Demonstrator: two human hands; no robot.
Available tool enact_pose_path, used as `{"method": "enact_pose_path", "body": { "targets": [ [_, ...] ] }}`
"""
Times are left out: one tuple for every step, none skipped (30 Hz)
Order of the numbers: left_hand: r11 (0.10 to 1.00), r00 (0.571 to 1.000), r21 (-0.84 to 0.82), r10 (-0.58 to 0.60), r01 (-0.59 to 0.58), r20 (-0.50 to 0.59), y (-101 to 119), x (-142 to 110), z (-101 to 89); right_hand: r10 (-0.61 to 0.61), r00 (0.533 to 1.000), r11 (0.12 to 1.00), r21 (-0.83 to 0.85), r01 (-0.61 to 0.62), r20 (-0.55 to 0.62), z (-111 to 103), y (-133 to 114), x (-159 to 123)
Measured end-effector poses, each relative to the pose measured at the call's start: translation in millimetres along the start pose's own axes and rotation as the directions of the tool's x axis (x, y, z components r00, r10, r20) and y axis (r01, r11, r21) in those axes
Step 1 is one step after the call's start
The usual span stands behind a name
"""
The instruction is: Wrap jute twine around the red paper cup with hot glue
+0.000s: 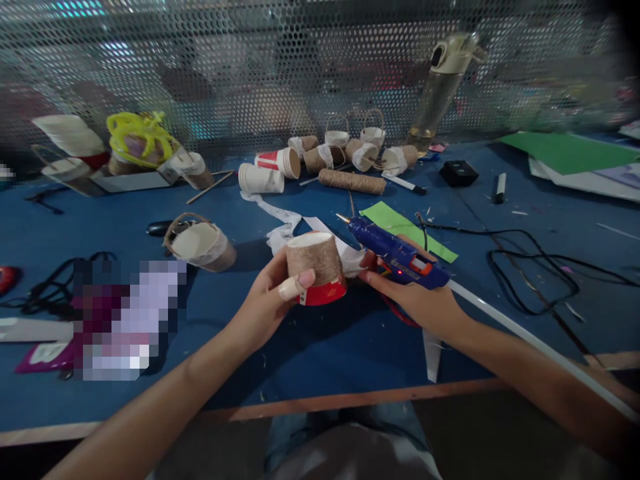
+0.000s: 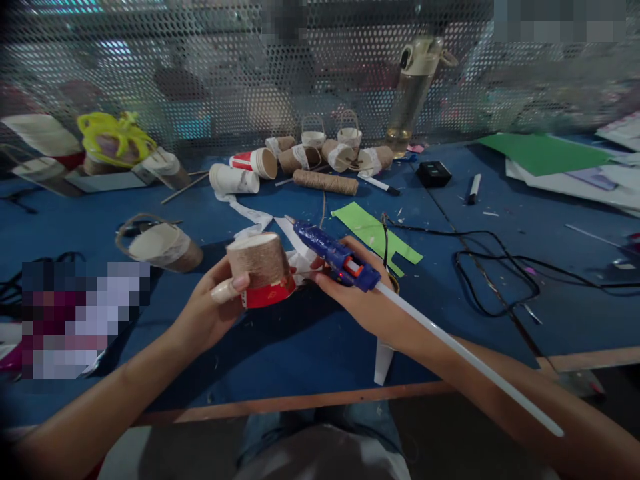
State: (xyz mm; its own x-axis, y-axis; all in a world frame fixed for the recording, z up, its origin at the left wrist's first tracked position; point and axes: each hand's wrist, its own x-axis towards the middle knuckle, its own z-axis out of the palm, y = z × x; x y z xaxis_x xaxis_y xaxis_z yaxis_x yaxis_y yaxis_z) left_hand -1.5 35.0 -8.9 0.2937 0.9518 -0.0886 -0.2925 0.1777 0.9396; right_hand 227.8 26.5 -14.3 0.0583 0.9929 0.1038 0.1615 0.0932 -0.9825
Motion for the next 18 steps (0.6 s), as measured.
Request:
{"method": "enact_pose_path", "body": {
  "targets": [
    [1.0, 1.0, -0.028, -0.002, 0.003, 0.011, 1, -1, 0.0, 0.012, 1.0, 0.999, 0.035, -0.012, 0.012, -1, 2, 2],
    [0.999, 1.0, -0.053, -0.004, 0.005, 0.025, 3, -1, 0.3, 0.015, 1.0, 0.998, 0.06, -0.016, 0.028, -1, 3, 5],
    [0.997, 0.999, -0.076, -0.002, 0.005, 0.037, 4, -2, 0.8, 0.012, 0.999, 0.997, 0.075, -0.015, 0.047, -2, 4, 7],
    [0.995, 0.999, -0.096, 0.004, 0.001, 0.048, 5, -3, 1.5, 0.003, 0.998, 0.997, 0.075, -0.008, 0.064, -2, 5, 9],
    [0.994, 0.998, -0.109, 0.006, 0.0, 0.056, 5, -3, 2.0, -0.003, 0.998, 0.998, 0.063, -0.001, 0.065, -3, 5, 11],
    [0.993, 0.998, -0.115, 0.008, -0.002, 0.058, 5, -4, 2.3, -0.007, 0.998, 0.999, 0.048, 0.004, 0.054, -3, 5, 13],
    [0.993, 0.998, -0.115, 0.01, -0.003, 0.059, 5, -4, 2.3, -0.01, 0.999, 0.999, 0.034, 0.008, 0.041, -4, 4, 14],
    [0.993, 0.998, -0.114, 0.014, -0.008, 0.057, 5, -4, 2.1, -0.011, 1.0, 1.0, 0.022, 0.011, 0.029, -5, 4, 15],
    [0.994, 0.999, -0.111, 0.017, -0.011, 0.051, 5, -4, 1.5, -0.012, 1.0, 1.0, 0.018, 0.011, 0.008, -5, 3, 16],
    [0.994, 0.999, -0.108, 0.015, -0.011, 0.043, 5, -3, 0.9, -0.012, 1.0, 1.0, 0.018, 0.013, -0.02, -6, 1, 17],
    [0.994, 0.999, -0.105, 0.011, -0.008, 0.03, 6, -3, 0.2, -0.012, 0.999, 1.0, 0.016, 0.013, -0.043, -7, -1, 18],
    [0.995, 1.0, -0.103, 0.005, -0.003, 0.015, 6, -2, -0.4, -0.021, 0.998, 1.0, 0.008, 0.022, -0.066, -9, -3, 18],
    [0.995, 1.0, -0.102, -0.003, 0.003, -0.004, 6, -1, -0.9, -0.043, 0.995, 0.999, -0.009, 0.043, -0.085, -11, -6, 18],
    [0.995, 1.0, -0.102, -0.008, 0.005, -0.023, 7, -1, -1.1, -0.077, 0.993, 0.996, -0.041, 0.074, -0.094, -13, -9, 17],
    [0.994, 0.999, -0.106, -0.007, 0.003, -0.039, 7, 0, -1.2, -0.138, 0.984, 0.988, -0.084, 0.129, -0.113, -16, -11, 16],
    [0.994, 0.999, -0.112, 0.001, -0.006, -0.048, 8, 1, -1.0, -0.198, 0.973, 0.975, -0.127, 0.183, -0.117, -20, -13, 15],
    [0.993, 0.999, -0.12, 0.009, -0.015, -0.048, 8, 1, -0.7, -0.26, 0.959, 0.956, -0.166, 0.24, -0.113, -24, -15, 13],
    [0.992, 0.999, -0.126, 0.019, -0.024, -0.04, 9, 1, -0.4, -0.322, 0.937, 0.939, -0.176, 0.296, -0.138, -27, -17, 10]
  ]
}}
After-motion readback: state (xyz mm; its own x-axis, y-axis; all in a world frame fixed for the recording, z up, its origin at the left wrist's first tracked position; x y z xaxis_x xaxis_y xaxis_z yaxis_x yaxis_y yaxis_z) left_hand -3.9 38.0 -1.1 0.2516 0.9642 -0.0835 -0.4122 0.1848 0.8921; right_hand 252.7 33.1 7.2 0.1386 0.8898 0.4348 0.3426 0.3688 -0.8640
